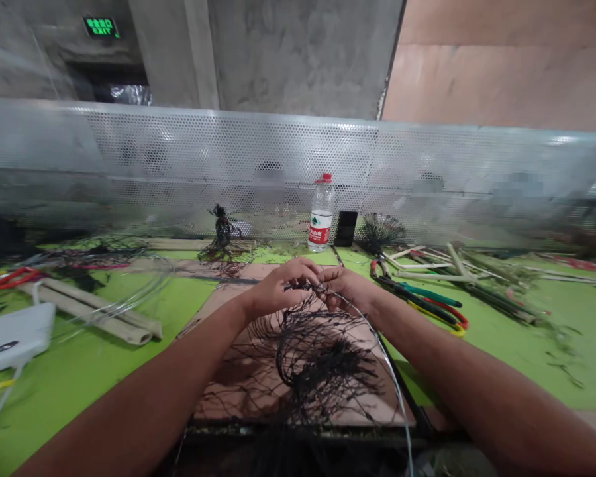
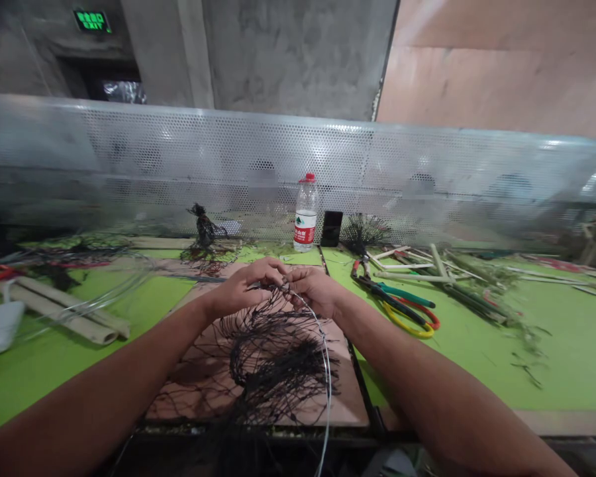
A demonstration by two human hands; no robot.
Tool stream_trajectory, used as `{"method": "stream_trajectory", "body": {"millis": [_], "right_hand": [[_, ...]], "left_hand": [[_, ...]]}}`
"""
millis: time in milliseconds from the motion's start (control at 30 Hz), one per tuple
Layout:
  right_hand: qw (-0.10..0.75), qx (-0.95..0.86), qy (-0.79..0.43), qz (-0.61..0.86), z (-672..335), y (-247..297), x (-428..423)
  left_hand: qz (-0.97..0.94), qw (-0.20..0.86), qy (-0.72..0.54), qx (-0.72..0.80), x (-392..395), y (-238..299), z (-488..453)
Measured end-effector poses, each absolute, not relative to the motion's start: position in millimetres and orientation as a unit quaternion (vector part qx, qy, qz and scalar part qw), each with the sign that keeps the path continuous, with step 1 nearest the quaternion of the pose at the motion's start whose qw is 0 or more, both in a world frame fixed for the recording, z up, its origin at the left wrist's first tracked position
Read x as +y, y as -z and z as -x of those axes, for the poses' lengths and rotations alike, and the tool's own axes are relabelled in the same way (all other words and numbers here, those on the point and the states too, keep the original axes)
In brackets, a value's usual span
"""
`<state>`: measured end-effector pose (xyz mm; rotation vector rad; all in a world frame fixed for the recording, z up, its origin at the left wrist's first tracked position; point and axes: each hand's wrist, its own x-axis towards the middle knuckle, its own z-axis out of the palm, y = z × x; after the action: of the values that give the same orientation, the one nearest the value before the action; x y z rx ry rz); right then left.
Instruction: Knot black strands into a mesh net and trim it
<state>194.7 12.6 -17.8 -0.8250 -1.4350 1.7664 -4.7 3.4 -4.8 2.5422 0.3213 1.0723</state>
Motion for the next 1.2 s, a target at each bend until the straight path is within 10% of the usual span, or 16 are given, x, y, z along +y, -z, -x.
{"method": "stream_trajectory", "body": {"millis": [1200], "right_hand": [[0.355, -0.585, -0.655, 0.32, -197, 12, 10]], "left_hand": [[-0.899, 0.137, -0.382, 0.166, -9, 3, -5]]}}
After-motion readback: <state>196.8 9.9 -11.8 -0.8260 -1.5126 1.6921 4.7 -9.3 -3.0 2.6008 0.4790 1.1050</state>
